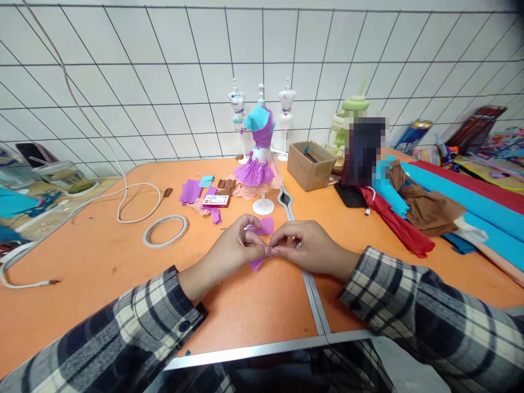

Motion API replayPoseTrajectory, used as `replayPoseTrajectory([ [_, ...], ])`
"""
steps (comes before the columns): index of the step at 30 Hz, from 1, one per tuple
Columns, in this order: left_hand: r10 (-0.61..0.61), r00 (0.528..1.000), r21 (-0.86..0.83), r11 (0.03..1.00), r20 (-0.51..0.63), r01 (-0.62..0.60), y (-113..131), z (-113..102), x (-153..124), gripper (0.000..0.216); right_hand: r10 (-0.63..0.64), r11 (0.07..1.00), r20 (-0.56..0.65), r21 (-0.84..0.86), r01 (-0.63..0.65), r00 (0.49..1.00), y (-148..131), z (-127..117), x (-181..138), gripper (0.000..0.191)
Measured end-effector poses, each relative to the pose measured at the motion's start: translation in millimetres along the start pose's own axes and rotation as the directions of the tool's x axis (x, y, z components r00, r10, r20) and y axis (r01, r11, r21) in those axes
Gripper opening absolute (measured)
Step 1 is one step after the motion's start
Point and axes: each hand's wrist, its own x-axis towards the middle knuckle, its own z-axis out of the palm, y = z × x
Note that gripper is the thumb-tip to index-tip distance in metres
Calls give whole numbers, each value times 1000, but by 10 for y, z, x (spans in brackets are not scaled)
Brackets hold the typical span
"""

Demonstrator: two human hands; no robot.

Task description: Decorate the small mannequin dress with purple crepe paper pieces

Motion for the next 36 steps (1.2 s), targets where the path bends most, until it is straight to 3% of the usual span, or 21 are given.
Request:
replayPoseTrajectory([
  [3,-56,995,-192,979,88,72,5,-20,2,44,-271,959,-71,-107,263,960,32,-34,-9,9],
  [6,-106,977,-363,916,186,168,-13,-36,0,44,-516,838,-85,-259,481,853,32,-80,-25,15],
  [8,-134,964,-436,871,231,226,-25,-40,-4,44,-592,772,-67,-331,542,803,15,-110,-37,16],
  [10,-155,959,-489,834,237,256,-25,-43,-9,43,-609,759,-66,-339,556,791,-4,-136,-45,20],
  [15,-169,963,-514,819,209,255,-3,-63,-16,39,-483,875,-202,-150,461,852,-14,-149,-22,27],
  [21,-168,952,-494,824,255,277,-26,-55,-7,35,-457,889,-137,-38,456,879,31,-95,18,8],
  [26,-170,941,-460,838,293,295,-32,-44,-6,39,-448,893,-59,11,449,892,15,-85,-4,6],
  [31,-170,944,-476,830,282,291,-20,-60,-13,37,-164,941,-25,294,164,986,-10,-102,-36,41],
  [33,-175,947,-488,823,269,291,-18,-66,-15,36,-80,931,1,358,74,997,-9,-107,-29,36],
  [36,-171,945,-498,816,278,294,-18,-62,-11,36,3,946,22,325,-10,1000,-2,-94,-1,18],
])
